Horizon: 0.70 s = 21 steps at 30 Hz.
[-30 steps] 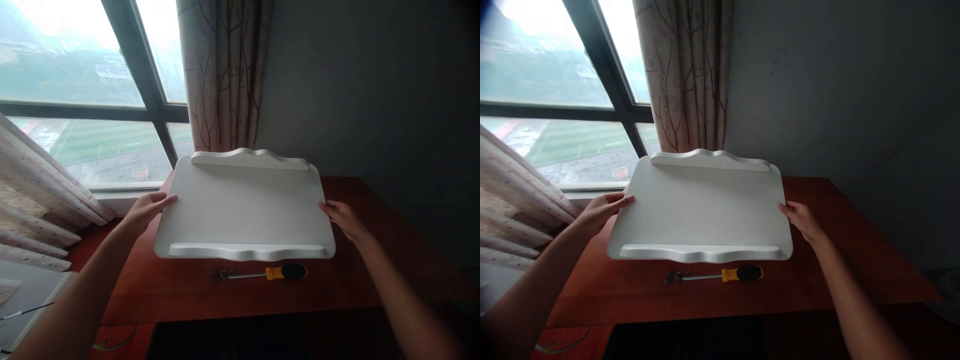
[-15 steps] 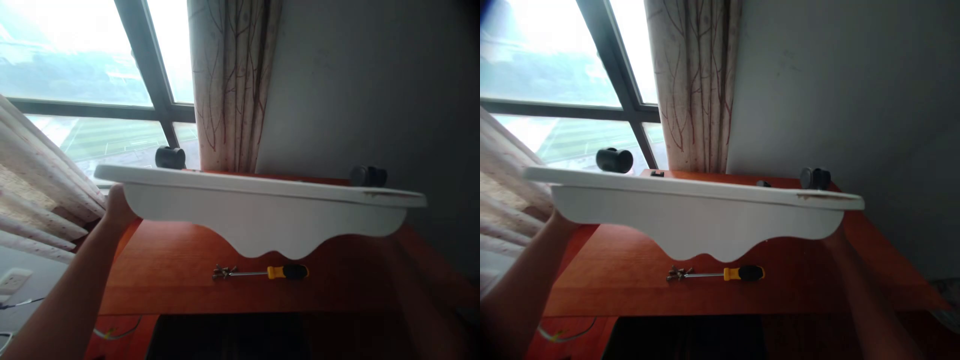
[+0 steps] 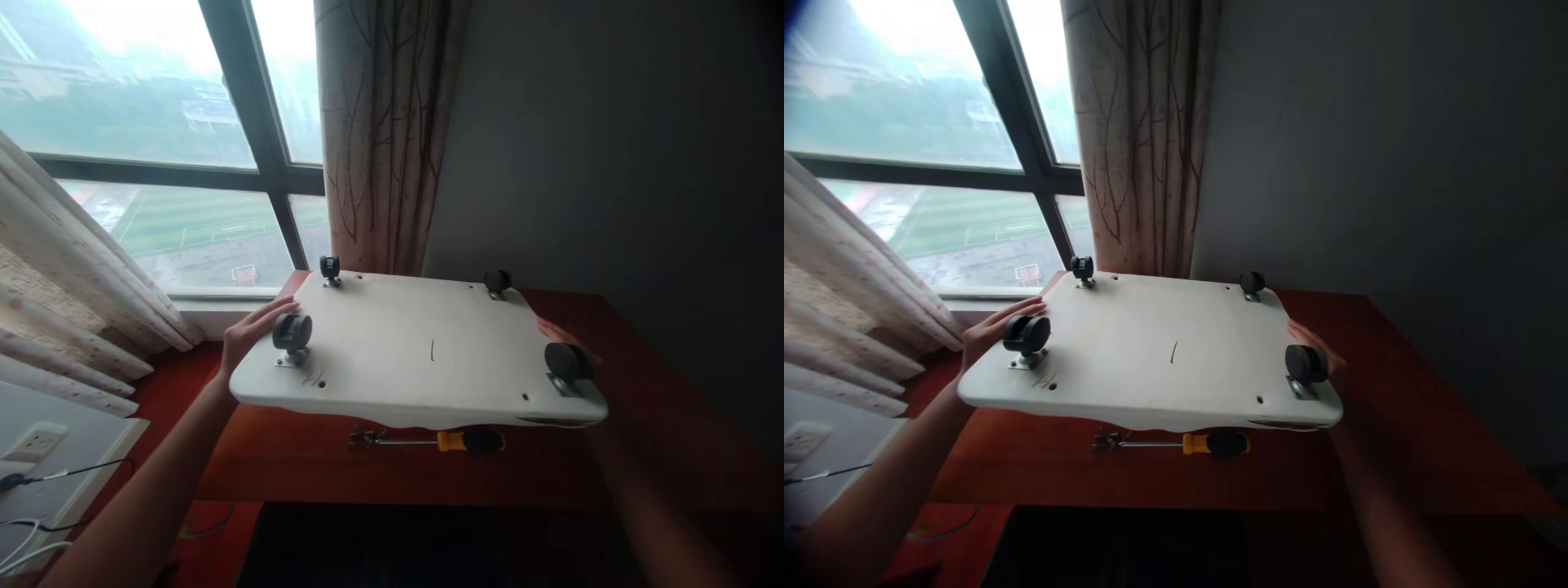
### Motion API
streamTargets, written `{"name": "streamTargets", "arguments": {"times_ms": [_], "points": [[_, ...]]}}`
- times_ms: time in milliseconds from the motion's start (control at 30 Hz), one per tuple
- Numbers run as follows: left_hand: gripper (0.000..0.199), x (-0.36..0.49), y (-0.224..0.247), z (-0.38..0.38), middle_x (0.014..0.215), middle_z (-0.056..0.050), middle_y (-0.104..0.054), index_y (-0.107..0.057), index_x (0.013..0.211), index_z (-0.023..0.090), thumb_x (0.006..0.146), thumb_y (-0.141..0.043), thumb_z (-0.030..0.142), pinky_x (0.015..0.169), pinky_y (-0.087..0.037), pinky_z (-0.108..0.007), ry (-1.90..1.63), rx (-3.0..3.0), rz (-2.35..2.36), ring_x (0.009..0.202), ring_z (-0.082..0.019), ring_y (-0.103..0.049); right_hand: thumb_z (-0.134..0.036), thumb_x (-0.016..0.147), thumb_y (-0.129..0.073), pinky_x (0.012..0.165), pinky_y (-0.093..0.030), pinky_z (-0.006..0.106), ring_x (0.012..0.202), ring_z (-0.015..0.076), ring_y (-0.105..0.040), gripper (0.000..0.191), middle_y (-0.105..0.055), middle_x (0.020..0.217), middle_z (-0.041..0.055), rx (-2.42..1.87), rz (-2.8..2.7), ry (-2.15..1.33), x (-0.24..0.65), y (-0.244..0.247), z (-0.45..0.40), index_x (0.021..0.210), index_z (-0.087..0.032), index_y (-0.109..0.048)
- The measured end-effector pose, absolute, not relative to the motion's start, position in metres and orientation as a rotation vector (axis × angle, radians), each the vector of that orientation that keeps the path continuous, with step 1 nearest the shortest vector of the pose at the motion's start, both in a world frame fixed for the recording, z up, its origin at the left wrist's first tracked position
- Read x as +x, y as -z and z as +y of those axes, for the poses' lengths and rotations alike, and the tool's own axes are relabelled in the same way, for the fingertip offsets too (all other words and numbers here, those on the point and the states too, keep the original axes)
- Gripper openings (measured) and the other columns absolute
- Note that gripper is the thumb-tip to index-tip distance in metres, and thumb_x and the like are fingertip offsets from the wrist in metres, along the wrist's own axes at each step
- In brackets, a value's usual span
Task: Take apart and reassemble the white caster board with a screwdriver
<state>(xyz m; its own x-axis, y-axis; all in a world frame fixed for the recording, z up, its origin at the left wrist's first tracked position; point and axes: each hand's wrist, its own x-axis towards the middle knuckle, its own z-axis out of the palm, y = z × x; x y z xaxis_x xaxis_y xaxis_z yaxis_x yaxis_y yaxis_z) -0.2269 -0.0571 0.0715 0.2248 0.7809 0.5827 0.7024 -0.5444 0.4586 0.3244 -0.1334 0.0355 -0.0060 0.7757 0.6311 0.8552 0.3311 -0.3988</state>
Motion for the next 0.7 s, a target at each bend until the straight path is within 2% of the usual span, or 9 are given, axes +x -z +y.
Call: {"name": "streamTargets", "arguments": {"times_ms": [100, 267, 367, 533, 700], "points": [[0.046, -0.226, -0.065, -0.057, 0.14, -0.012, -0.062, -0.068, 0.125, 0.014, 0.095, -0.057, 0.047, 0.11, -0.046, -0.035, -1.27, 2.374, 1.463, 0.124, -0.024, -0.062, -0.03, 0.098, -0.044, 0.112, -0.046, 0.05, 0.127, 0.0318, -0.06, 0.042, -0.064, 0.136, 0.0086, -1.384, -1.765, 0.121, 0.32, -0.027, -0.129, 0.134, -0.018, -0.064], [0.04, -0.227, -0.067, -0.051, 0.137, -0.01, -0.064, -0.069, 0.123, 0.016, 0.093, -0.061, 0.041, 0.107, -0.048, -0.034, -1.278, 2.397, 1.44, 0.122, -0.024, -0.064, -0.033, 0.098, -0.044, 0.115, -0.043, 0.044, 0.128, 0.028, -0.06, 0.043, -0.064, 0.137, 0.0077, -1.387, -1.773, 0.083, 0.324, -0.015, -0.118, 0.131, -0.017, -0.066], [0.039, -0.227, -0.064, -0.045, 0.133, -0.009, -0.066, -0.068, 0.125, 0.015, 0.093, -0.059, 0.036, 0.098, -0.053, -0.032, -1.293, 2.361, 1.486, 0.119, -0.024, -0.065, -0.033, 0.097, -0.044, 0.116, -0.043, 0.042, 0.128, 0.0267, -0.06, 0.043, -0.063, 0.139, 0.0079, -1.392, -1.784, 0.012, 0.325, -0.012, -0.111, 0.132, -0.018, -0.065], [0.041, -0.227, -0.053, -0.034, 0.126, -0.01, -0.069, -0.065, 0.128, 0.014, 0.092, -0.059, 0.034, 0.079, -0.058, -0.026, -1.352, 2.272, 1.555, 0.1, -0.021, -0.071, -0.031, 0.095, -0.046, 0.116, -0.043, 0.043, 0.129, 0.0268, -0.059, 0.043, -0.063, 0.138, 0.0087, -1.409, -1.779, -0.02, 0.323, -0.008, -0.103, 0.131, -0.021, -0.066], [0.04, -0.228, -0.054, -0.028, 0.124, -0.009, -0.07, -0.066, 0.126, 0.017, 0.09, -0.059, 0.031, 0.08, -0.054, -0.024, -1.264, 2.287, 1.654, 0.099, -0.02, -0.071, -0.028, 0.095, -0.043, 0.116, -0.042, 0.043, 0.128, 0.0261, -0.06, 0.042, -0.065, 0.136, 0.0092, -1.443, -1.747, -0.031, 0.322, -0.006, -0.095, 0.128, -0.021, -0.067]]}}
